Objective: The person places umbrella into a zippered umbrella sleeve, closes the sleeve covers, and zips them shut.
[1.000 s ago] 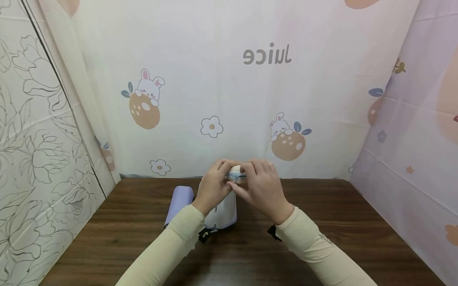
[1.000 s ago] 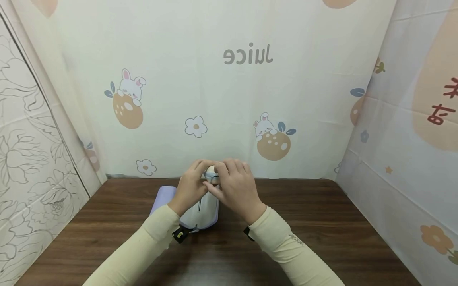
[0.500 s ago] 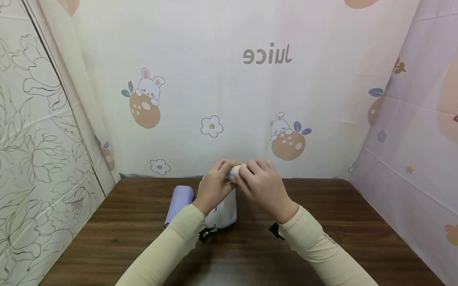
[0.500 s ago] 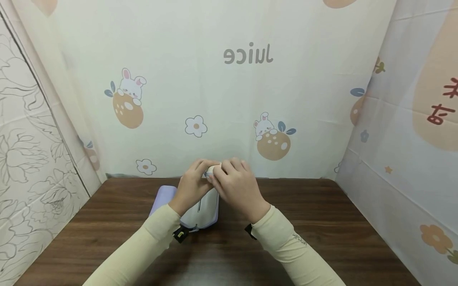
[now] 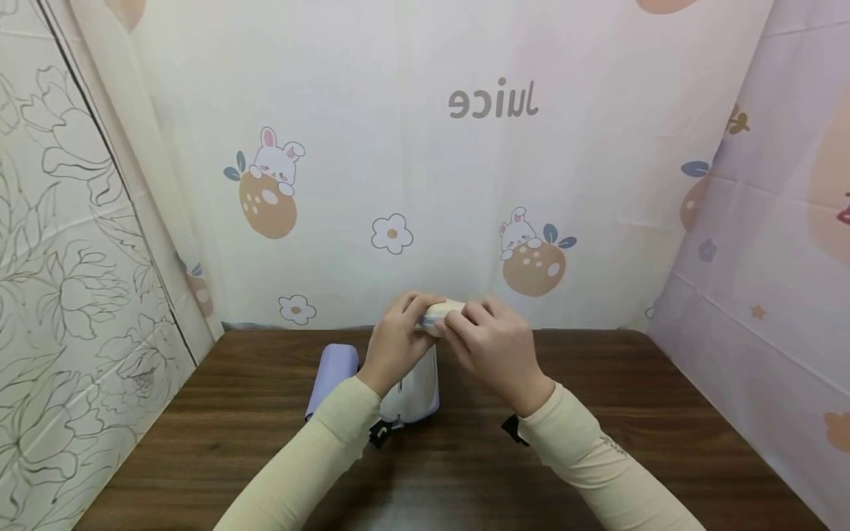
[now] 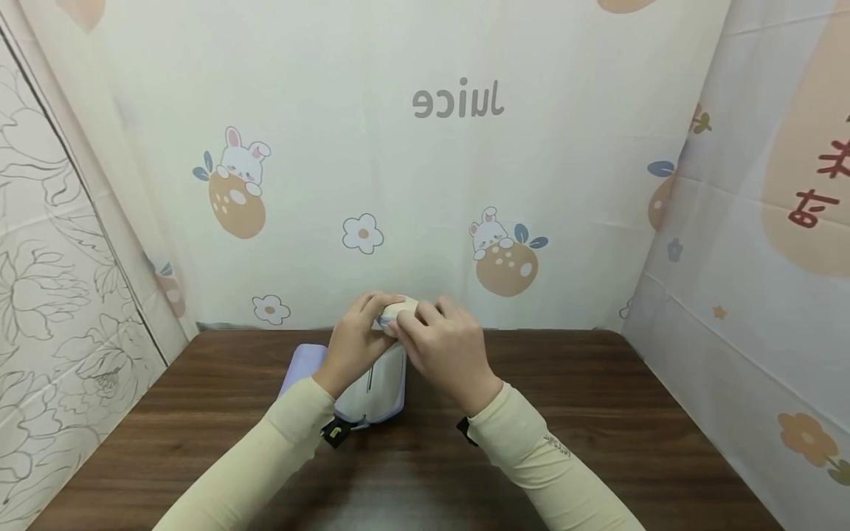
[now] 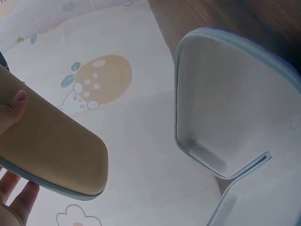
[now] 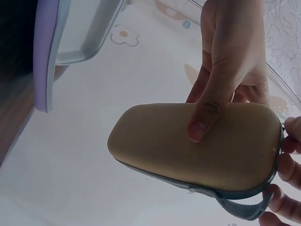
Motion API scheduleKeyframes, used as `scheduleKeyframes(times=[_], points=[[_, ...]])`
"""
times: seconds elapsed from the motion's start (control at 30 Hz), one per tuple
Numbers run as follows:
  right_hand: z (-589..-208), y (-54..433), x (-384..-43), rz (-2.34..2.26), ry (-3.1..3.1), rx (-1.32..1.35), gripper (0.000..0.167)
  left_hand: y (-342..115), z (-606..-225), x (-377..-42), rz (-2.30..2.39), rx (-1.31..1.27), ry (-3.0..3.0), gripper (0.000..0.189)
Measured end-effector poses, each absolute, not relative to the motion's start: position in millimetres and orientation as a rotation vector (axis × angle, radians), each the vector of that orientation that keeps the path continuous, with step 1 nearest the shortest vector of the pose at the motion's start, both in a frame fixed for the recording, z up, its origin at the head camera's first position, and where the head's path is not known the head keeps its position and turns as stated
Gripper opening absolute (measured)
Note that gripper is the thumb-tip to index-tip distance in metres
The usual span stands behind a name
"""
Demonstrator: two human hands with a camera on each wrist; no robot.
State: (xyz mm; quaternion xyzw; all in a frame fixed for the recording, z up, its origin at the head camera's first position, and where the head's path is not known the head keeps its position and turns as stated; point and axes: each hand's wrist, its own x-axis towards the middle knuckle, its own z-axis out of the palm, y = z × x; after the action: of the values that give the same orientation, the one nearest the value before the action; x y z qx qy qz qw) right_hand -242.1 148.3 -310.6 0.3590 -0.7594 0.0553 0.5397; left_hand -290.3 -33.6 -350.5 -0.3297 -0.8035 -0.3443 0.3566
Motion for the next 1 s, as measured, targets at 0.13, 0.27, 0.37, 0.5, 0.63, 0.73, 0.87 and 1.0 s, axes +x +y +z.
scheduleKeyframes(times=[0.13,0.27,0.37,0.5,0.63,0.73,0.87,1.0], points=[[-311,149,-242,0.135,-1.815,0.841,0.027,-34,-351,-291,-0.903,-0.839,-2.075,0.045],[-310,151,-242,0.137,-1.838,0.830,0.027,-35,-352,-292,-0.921,-0.826,-2.068,0.045],[-310,155,-243,0.172,-1.863,0.811,0.029,-36,-352,-293,-0.947,-0.813,-2.056,0.048],[-312,161,-246,0.262,-1.885,0.817,0.030,-38,-352,-295,-0.976,-0.812,-2.033,0.052],[-314,164,-248,0.325,-1.901,0.854,0.026,-38,-352,-296,-0.983,-0.828,-2.013,0.051],[-315,165,-248,0.345,-1.917,0.858,0.024,-38,-352,-296,-0.987,-0.836,-2.005,0.050],[-315,166,-247,0.348,-1.928,0.854,0.025,-38,-352,-295,-0.990,-0.836,-2.004,0.050],[-317,167,-247,0.359,-1.937,0.864,0.026,-38,-351,-294,-0.995,-0.838,-2.002,0.050]])
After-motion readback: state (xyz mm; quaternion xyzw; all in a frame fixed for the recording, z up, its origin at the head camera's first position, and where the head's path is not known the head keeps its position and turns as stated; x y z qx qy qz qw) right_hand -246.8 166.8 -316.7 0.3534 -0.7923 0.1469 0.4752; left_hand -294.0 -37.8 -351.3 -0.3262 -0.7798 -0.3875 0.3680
